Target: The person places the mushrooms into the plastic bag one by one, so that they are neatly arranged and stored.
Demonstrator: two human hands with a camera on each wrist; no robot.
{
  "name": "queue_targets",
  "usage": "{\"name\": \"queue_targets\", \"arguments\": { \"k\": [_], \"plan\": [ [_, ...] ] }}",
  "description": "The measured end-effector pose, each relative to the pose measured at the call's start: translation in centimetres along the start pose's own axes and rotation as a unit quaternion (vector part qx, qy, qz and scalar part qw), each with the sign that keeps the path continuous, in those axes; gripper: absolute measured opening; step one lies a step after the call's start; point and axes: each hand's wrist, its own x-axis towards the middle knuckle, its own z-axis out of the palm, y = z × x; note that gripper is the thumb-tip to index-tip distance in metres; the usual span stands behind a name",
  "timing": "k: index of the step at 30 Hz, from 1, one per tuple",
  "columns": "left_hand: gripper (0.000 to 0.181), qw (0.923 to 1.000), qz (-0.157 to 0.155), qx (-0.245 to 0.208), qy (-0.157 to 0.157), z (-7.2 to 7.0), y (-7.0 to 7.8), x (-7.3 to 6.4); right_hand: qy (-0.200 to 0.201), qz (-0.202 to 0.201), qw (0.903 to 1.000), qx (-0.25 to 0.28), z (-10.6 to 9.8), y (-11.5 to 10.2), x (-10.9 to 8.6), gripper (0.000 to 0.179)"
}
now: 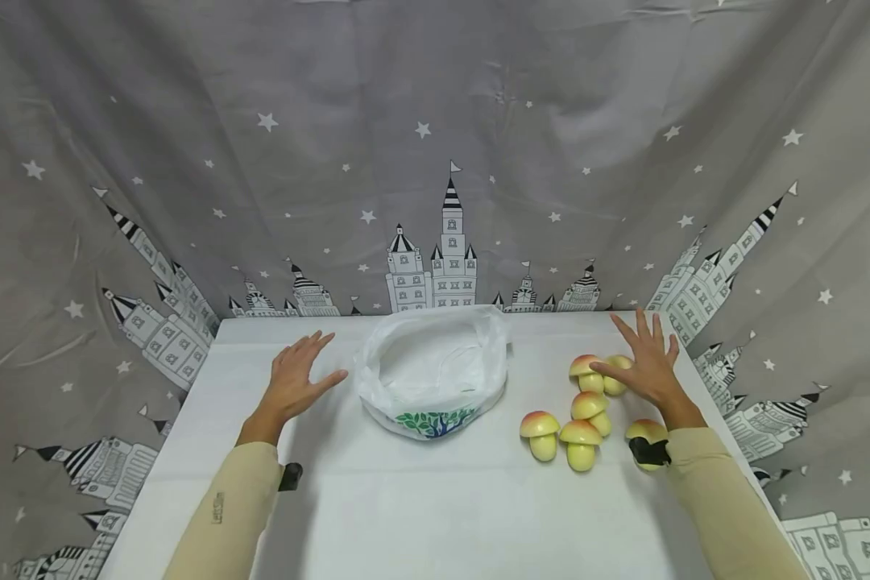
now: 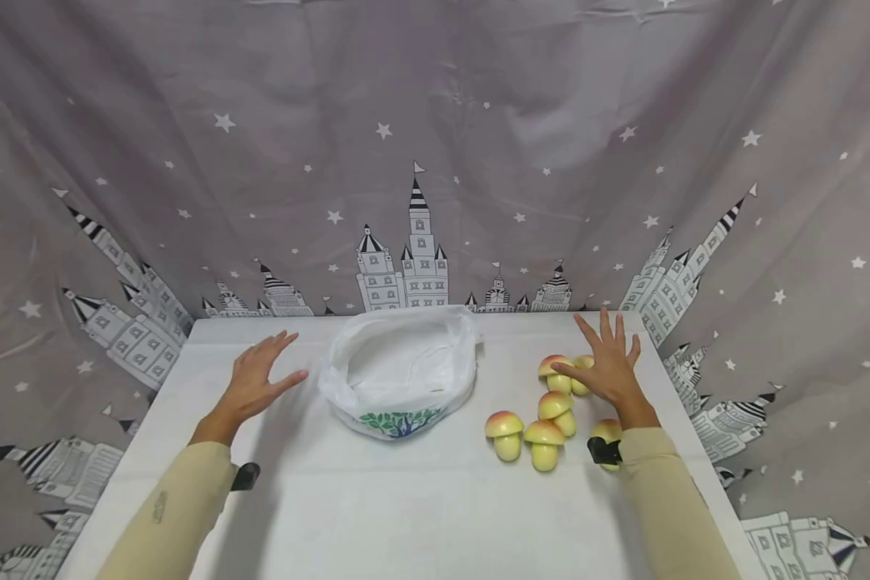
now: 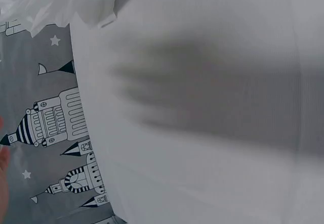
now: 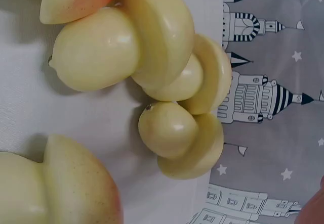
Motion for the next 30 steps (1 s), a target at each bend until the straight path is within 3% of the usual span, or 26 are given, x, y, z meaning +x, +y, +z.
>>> {"name": "queue_targets", "arguments": {
  "k": [8,14,21,30],
  "plan": [
    [0.074,0.993,-0.04,-0.11,0.019,1.5,0.2,-0.2,0.028,-0.001,0.999,0.035,0.2,1.1,-0.3,0.097],
    [0.075,0.9764,-0.081,-0.199,0.022,3.0,0.6,-0.4,0.037,0.008,0.9977,0.056,0.6,1.8,-0.8,0.099],
    [0.074,0.9561,-0.133,-0.26,0.021,4.5,1.0,-0.9,0.031,0.03,0.9949,0.091,1.2,2.6,-1.3,0.098],
    [0.067,0.932,-0.153,-0.327,0.034,5.4,1.3,-1.4,0.012,0.06,0.9874,0.146,2.1,3.6,-1.4,0.098]
  ]
}}
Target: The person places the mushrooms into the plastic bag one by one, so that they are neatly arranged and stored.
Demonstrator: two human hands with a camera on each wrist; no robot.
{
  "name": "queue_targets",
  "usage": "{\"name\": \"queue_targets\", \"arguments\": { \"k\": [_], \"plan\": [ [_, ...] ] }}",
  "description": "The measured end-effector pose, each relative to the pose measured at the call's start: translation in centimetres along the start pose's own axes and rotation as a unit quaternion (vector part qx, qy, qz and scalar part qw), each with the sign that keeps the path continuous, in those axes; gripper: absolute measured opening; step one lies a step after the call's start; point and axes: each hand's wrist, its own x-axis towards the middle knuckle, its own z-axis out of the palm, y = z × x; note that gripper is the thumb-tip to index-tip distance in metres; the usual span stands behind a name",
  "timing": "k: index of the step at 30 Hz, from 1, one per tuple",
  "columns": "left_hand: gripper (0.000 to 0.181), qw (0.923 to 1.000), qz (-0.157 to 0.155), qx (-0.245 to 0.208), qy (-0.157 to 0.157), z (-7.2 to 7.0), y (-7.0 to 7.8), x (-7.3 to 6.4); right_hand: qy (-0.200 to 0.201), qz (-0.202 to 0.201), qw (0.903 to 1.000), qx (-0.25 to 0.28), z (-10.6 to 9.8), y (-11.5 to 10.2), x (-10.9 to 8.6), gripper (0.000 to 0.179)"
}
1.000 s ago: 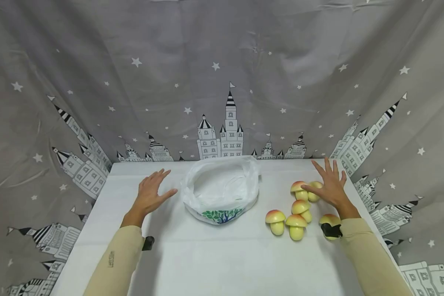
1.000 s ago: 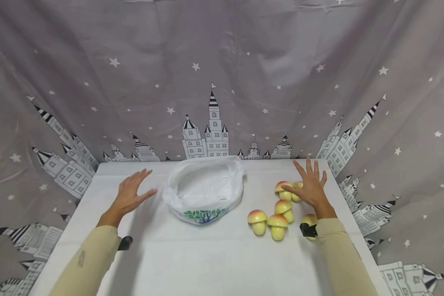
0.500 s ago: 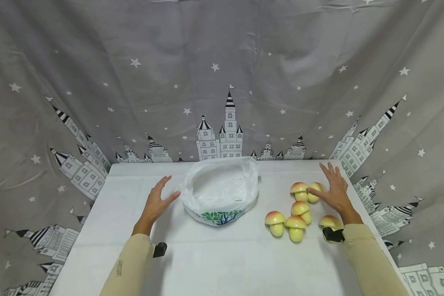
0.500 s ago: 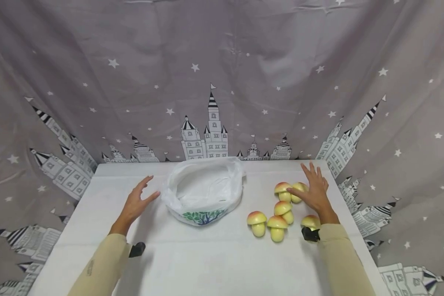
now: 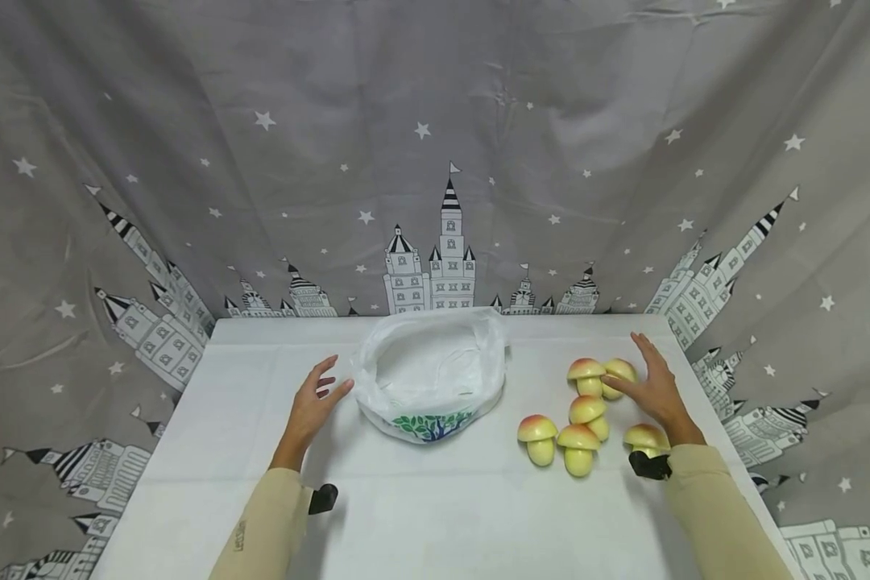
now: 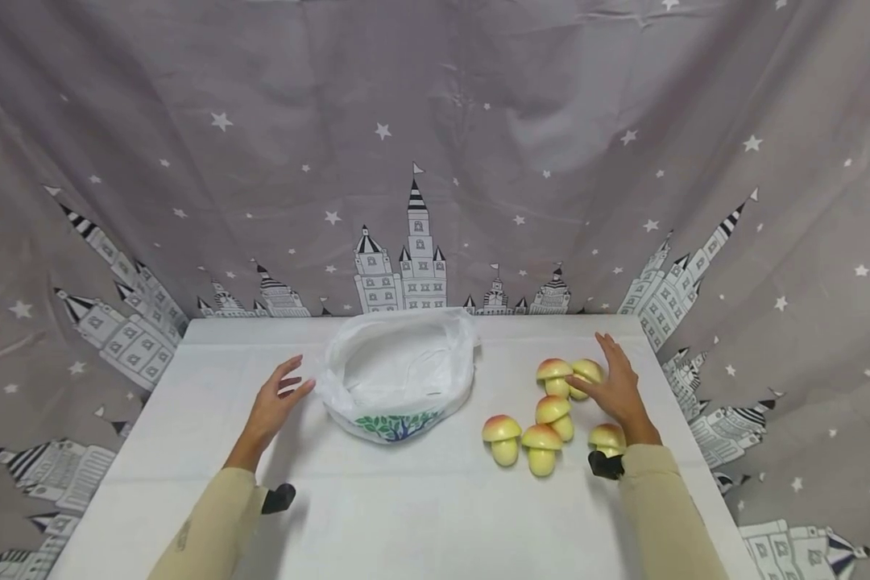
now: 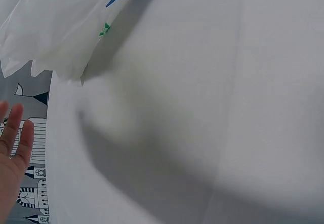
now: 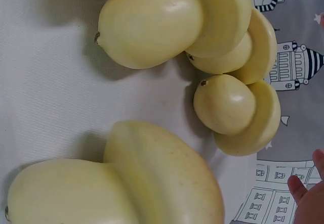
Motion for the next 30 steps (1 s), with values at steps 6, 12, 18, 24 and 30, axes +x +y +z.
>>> {"name": "queue_targets", "arguments": {
  "k": [6,12,18,24,30],
  "plan": [
    [0.062,0.9993,-0.009,-0.036,0.01,0.4,-0.1,0.0,-0.009,0.011,0.9999,0.005,0.0,0.1,0.4,0.096],
    [0.059,0.998,-0.022,-0.056,0.021,0.7,-0.1,-0.1,-0.019,0.049,0.9985,0.009,0.1,0.1,0.2,0.094],
    [0.056,0.9973,-0.021,-0.06,0.036,1.0,0.2,0.1,-0.017,0.076,0.9966,0.026,0.3,0.8,0.4,0.092],
    [0.052,0.9971,-0.031,-0.051,0.047,1.3,0.3,0.2,-0.018,0.099,0.9943,0.036,0.5,1.3,0.5,0.089],
    [0.047,0.997,-0.043,-0.034,0.054,1.7,0.2,0.2,-0.023,0.108,0.9932,0.037,0.7,1.4,0.4,0.086]
  ]
}}
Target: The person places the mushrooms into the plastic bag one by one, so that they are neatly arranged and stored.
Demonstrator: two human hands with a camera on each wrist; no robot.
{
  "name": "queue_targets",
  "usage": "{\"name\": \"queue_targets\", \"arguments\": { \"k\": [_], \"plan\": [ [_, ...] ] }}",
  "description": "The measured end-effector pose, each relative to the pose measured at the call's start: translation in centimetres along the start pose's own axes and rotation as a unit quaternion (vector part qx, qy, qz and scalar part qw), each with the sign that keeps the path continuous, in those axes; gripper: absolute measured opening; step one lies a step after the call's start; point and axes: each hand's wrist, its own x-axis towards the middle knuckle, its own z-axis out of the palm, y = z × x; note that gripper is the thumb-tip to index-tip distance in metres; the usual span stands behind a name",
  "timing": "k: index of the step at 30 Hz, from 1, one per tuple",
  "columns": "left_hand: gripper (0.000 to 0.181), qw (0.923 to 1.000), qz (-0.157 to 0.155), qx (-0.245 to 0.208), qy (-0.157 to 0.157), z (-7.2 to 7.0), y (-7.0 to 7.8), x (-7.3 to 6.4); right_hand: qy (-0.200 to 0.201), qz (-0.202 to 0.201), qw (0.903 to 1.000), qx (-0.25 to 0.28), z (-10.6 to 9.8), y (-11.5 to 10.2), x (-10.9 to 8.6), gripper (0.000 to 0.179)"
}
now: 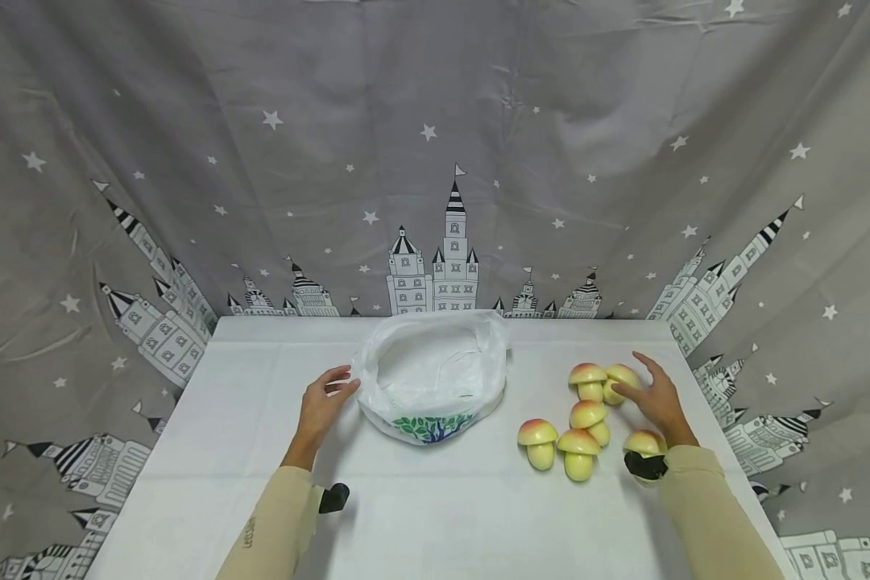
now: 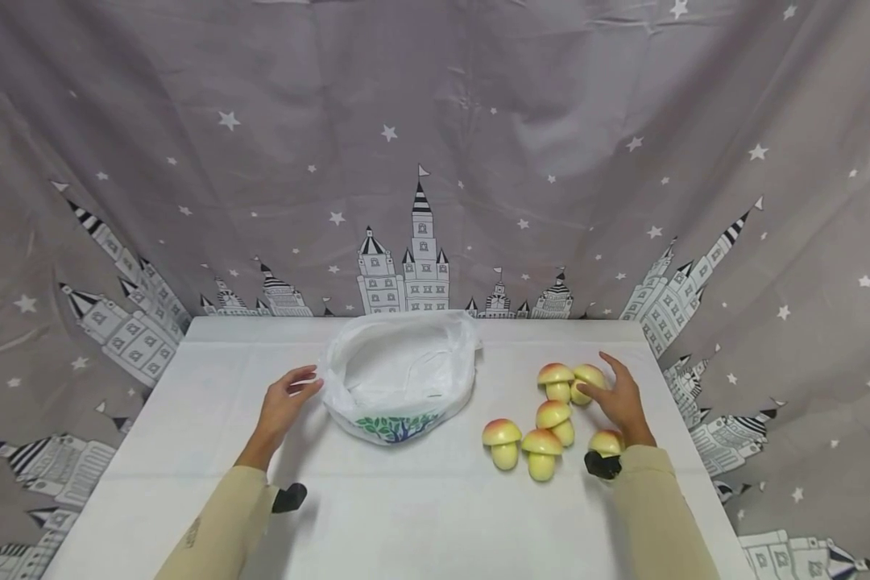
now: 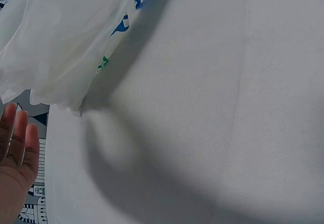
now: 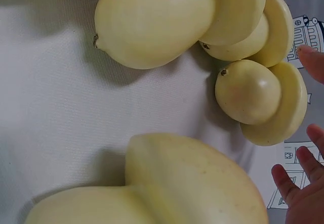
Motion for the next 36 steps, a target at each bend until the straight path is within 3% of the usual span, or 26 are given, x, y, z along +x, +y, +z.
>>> {"name": "queue_targets", "arguments": {
  "k": [17,28,36],
  "plan": [
    [0.041,0.9995,-0.008,0.022,0.021,0.8,0.1,-0.2,-0.015,0.02,0.9997,-0.002,0.7,0.2,0.1,0.072],
    [0.043,0.9996,-0.009,-0.007,0.028,1.2,0.1,0.2,-0.008,0.013,0.9999,0.004,0.9,0.2,0.3,0.064],
    [0.034,0.9983,-0.016,0.01,0.056,1.5,0.2,0.3,-0.014,0.017,0.9997,0.007,0.8,0.5,0.4,0.062]
  ]
}}
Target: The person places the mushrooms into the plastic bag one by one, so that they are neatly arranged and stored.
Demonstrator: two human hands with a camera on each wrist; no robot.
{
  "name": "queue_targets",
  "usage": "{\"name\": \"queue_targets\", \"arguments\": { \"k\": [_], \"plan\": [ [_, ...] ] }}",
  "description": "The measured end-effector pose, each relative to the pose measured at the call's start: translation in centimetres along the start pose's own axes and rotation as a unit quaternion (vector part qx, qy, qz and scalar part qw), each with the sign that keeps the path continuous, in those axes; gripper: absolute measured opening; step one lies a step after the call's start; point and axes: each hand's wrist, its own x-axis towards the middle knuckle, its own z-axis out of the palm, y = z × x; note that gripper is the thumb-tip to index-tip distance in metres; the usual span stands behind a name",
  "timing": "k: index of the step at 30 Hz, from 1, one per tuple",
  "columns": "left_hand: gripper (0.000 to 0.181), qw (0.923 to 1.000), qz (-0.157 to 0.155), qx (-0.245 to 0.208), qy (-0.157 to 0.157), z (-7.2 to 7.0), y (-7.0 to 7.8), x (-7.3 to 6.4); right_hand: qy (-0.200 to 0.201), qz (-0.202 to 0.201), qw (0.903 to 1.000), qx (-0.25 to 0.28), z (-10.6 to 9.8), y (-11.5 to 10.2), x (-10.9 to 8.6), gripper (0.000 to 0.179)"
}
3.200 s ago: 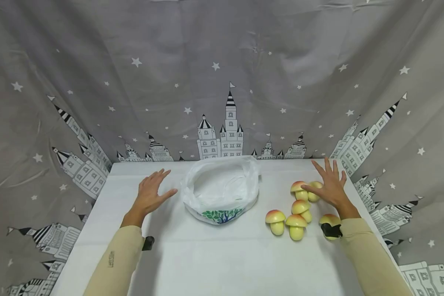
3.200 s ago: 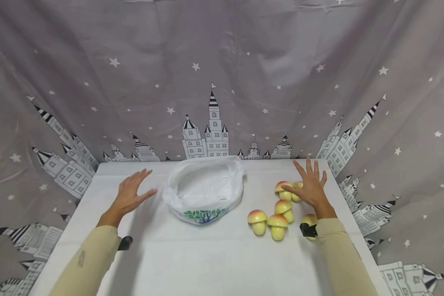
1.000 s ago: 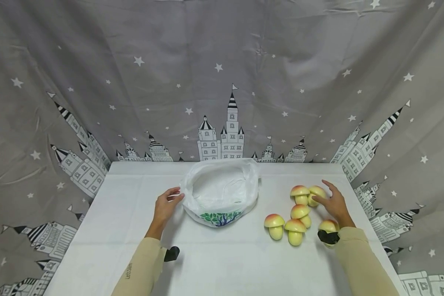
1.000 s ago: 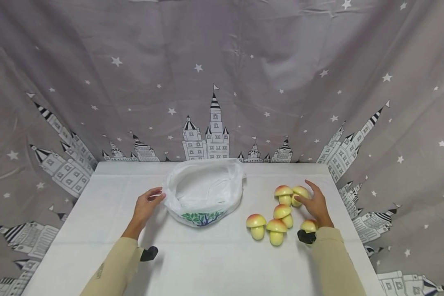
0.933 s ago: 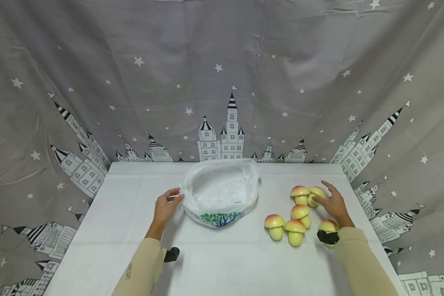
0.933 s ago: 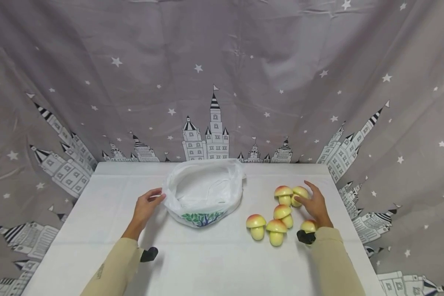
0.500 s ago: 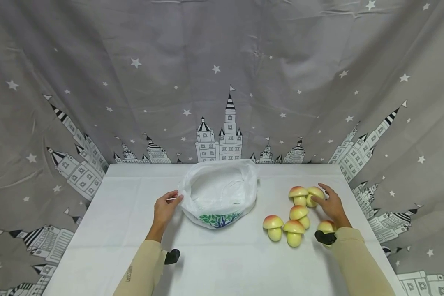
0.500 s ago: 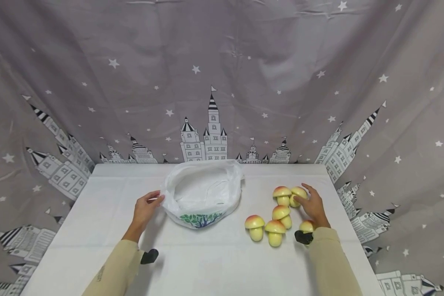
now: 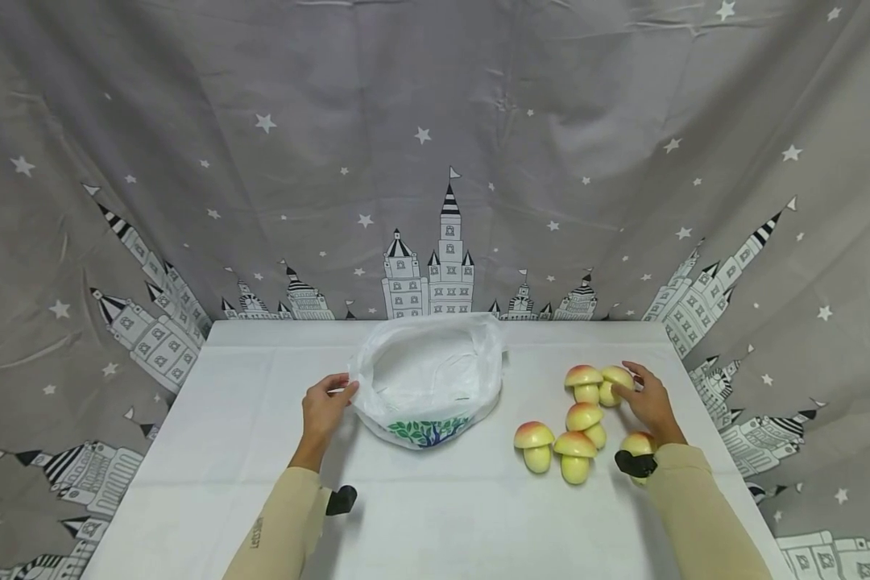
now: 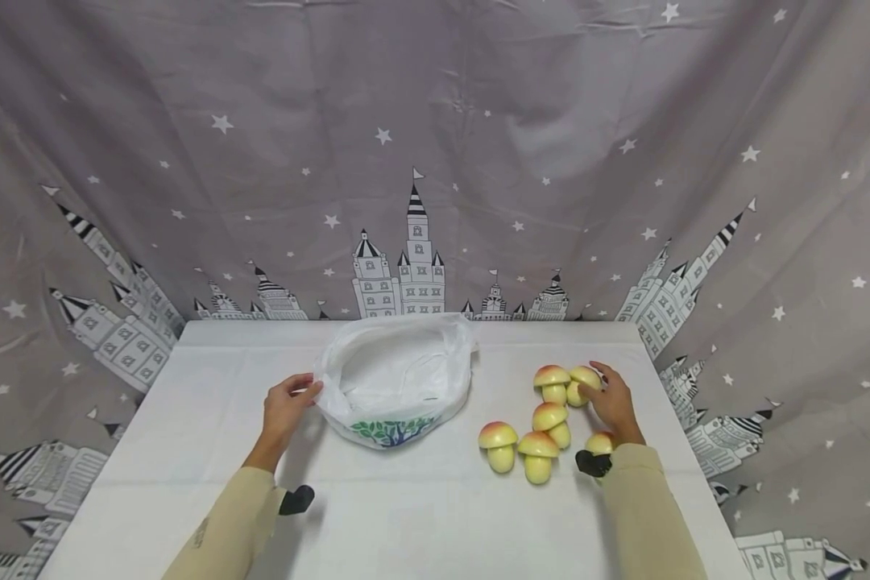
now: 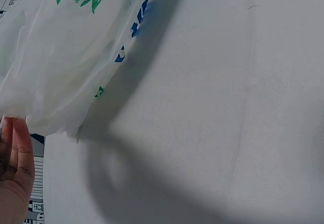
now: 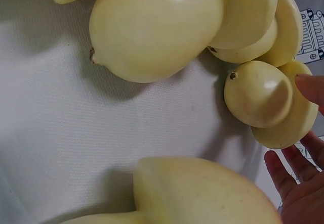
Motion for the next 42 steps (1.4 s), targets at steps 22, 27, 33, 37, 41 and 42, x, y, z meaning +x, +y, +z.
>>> {"name": "queue_targets", "arguments": {
  "k": [22,27,33,37,41,42],
  "plan": [
    [0.026,0.9992,-0.014,-0.021,0.032,0.31,0.28,0.09,0.035,0.017,0.999,0.022,0.25,0.46,0.4,0.053],
    [0.026,0.9989,-0.019,-0.019,0.038,0.21,0.12,0.04,0.028,0.021,0.999,0.027,0.33,0.34,0.39,0.053],
    [0.027,0.9992,-0.025,-0.017,0.025,0.22,0.05,0.05,0.033,0.021,0.9986,0.034,0.37,0.36,0.14,0.052],
    [0.027,0.9993,-0.028,-0.011,0.022,0.25,0.05,0.1,0.041,0.026,0.9981,0.038,0.43,0.41,0.22,0.052],
    [0.027,0.9993,-0.027,-0.013,0.022,0.17,0.02,0.09,0.048,0.034,0.9974,0.04,0.37,0.45,0.36,0.052],
    [0.027,0.9993,-0.027,-0.014,0.023,0.14,0.01,0.09,0.049,0.037,0.9973,0.04,0.34,0.44,0.37,0.052]
  ]
}}
